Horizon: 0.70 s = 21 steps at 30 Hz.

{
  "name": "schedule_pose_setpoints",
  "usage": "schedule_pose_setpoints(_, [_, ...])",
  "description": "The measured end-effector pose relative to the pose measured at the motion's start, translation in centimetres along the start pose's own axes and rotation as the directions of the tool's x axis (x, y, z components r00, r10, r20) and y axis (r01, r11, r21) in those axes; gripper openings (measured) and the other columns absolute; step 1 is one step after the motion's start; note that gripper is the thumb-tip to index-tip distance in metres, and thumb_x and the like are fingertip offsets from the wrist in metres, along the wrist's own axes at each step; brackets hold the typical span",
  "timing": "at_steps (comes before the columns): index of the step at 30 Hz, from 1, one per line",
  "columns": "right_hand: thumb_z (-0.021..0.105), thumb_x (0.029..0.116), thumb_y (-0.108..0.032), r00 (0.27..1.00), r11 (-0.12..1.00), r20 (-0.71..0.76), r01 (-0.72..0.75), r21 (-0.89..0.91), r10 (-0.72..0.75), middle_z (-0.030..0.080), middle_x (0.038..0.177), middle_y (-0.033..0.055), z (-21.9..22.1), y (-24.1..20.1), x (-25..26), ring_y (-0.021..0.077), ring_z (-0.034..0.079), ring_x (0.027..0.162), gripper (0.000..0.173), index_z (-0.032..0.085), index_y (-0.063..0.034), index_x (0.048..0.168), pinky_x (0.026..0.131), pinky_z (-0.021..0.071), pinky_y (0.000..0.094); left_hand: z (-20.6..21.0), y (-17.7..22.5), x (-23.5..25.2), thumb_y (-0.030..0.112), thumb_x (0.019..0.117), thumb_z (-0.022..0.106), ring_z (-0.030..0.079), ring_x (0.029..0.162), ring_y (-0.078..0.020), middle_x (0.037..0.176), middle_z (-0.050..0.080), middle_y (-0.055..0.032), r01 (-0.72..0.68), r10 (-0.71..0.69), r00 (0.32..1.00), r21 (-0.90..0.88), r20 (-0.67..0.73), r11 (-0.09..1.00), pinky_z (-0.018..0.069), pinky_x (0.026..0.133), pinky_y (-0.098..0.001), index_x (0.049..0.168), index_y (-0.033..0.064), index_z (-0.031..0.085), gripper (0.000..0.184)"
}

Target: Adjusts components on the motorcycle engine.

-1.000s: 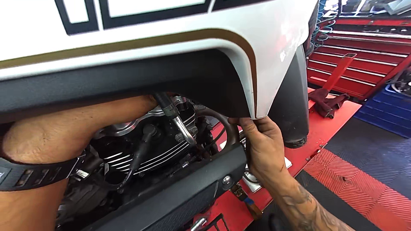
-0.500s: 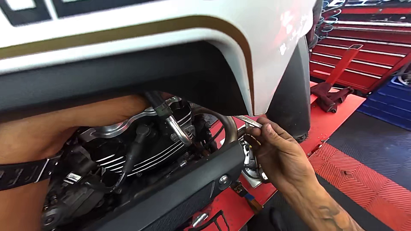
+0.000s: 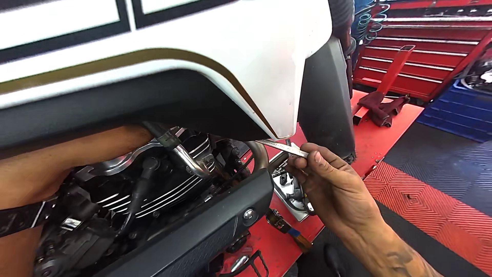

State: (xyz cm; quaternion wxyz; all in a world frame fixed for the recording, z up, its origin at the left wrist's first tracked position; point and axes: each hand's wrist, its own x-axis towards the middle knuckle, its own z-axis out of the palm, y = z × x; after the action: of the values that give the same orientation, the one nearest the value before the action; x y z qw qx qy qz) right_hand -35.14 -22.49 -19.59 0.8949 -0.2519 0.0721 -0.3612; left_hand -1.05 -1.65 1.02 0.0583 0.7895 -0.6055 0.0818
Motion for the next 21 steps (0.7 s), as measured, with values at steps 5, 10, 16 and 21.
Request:
schedule_pose_setpoints(5, [0.063,0.1012,-0.018,1.0,1.0,-0.004,-0.023,-0.002,0.023,0.072,0.103,0.015,-0.8,0.1,-0.3,0.02,0.07,0.095,0.023,0.071,-0.0031,0.117,0.091,0.0586,0.0362,-0.2,-0.7,0.8,0.035,0.0986,0.063,0.061,0.091,0.0036,0.098,0.066,0.0094,-0.046,0.046,0.997,-0.004,0.065,0.999,0.0518,0.074,-0.0197,0.103,0.0287,0.069,0.009])
schedule_pose_setpoints(10, [0.066,0.0991,-0.018,0.998,0.998,-0.056,-0.041,-0.046,0.039,0.073,0.102,0.0144,-2.7,-0.1,-0.9,0.0205,0.071,0.095,0.022,0.073,-0.005,0.116,0.094,0.0584,0.0391,0.0,-0.9,0.7,0.038,0.0973,0.063,0.061,0.088,0.0042,0.096,0.067,0.0119,-0.013,0.017,0.997,-0.055,0.08,0.998,0.0525,0.069,-0.0209,0.099,0.0323,0.07,0.009])
schedule_pose_setpoints(16, [0.066,0.0992,-0.02,0.996,0.992,-0.087,-0.035,-0.12,0.025,0.073,0.104,0.0152,-4.6,-0.9,-1.5,0.0206,0.07,0.096,0.023,0.073,-0.0041,0.115,0.092,0.0586,0.0373,0.0,-0.9,1.0,0.037,0.0969,0.066,0.061,0.091,0.0041,0.099,0.067,0.0115,-0.029,0.036,0.998,-0.143,0.042,0.989,0.0533,0.072,-0.0198,0.103,0.0329,0.07,0.008])
schedule_pose_setpoints(21, [0.059,0.1021,-0.018,0.979,0.968,-0.199,-0.084,-0.235,0.037,0.073,0.102,0.0111,-8.4,-1.1,-3.2,0.0176,0.07,0.093,0.023,0.074,-0.0071,0.116,0.088,0.0596,0.0371,-1.3,3.9,5.4,0.057,0.1024,0.051,0.05,0.064,0.0074,0.083,0.061,0.0151,0.108,-0.056,0.902,-0.098,0.428,0.989,0.0434,0.05,-0.0173,0.108,0.0464,0.065,0.018])
